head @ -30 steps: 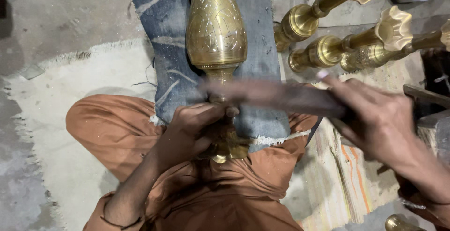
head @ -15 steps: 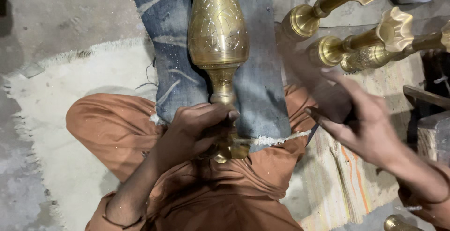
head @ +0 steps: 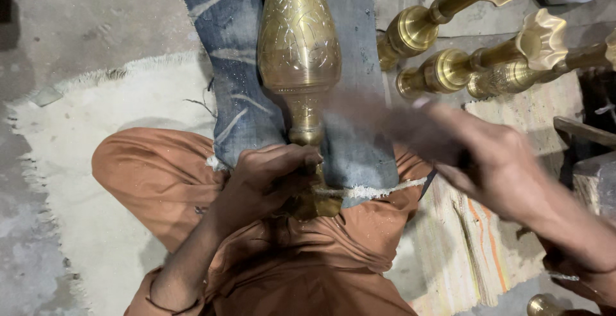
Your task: The person sits cross-legged on the floor with an engraved brass lamp body held against a cloth pad on their lap. They hold a small punch against the brass surface and repeatedly strike it with a wooden mallet, working the decorative pattern into the metal.
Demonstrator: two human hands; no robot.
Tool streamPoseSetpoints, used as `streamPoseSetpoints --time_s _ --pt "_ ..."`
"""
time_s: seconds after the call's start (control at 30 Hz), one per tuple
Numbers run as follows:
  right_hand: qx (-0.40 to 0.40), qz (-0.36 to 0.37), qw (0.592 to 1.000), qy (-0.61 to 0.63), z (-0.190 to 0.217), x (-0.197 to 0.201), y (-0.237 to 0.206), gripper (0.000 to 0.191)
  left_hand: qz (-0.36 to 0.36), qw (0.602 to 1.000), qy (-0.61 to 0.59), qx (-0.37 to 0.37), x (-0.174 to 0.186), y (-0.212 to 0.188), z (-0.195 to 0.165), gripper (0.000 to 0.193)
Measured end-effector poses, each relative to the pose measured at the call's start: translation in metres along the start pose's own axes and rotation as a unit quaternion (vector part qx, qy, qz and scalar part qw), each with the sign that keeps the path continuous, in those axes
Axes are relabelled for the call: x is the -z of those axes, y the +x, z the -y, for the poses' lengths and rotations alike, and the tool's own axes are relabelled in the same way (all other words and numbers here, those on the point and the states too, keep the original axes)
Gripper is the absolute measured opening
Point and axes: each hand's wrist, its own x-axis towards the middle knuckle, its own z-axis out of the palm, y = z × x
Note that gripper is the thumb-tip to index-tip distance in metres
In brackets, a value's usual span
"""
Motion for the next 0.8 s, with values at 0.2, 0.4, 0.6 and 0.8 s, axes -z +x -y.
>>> streamPoseSetpoints --time_s 0.2,0.4,0.6,0.8 --pt "0.011 0.024 0.997 -0.075 0.006 0.005 0.003 0.074 0.003 0.999 -0.004 -0.042 0.002 -0.001 0.002 0.039" --pt "0.019 0.046 0.995 -0.089 -0.010 0.001 -0.005 0.070 0.008 0.999 0.021 -0.031 0.002 -0.001 0.000 0.034" --pt "-0.032 0.078 0.982 -0.168 -0.021 0.003 -0.018 0.079 -0.187 0.981 -0.040 0.020 -0.014 -0.004 -0.018 0.019" --pt "-0.010 0.032 0.985 -0.171 -0.037 0.013 -0.027 0.083 -0.240 0.969 -0.065 0.014 -0.033 0.002 -0.030 0.033"
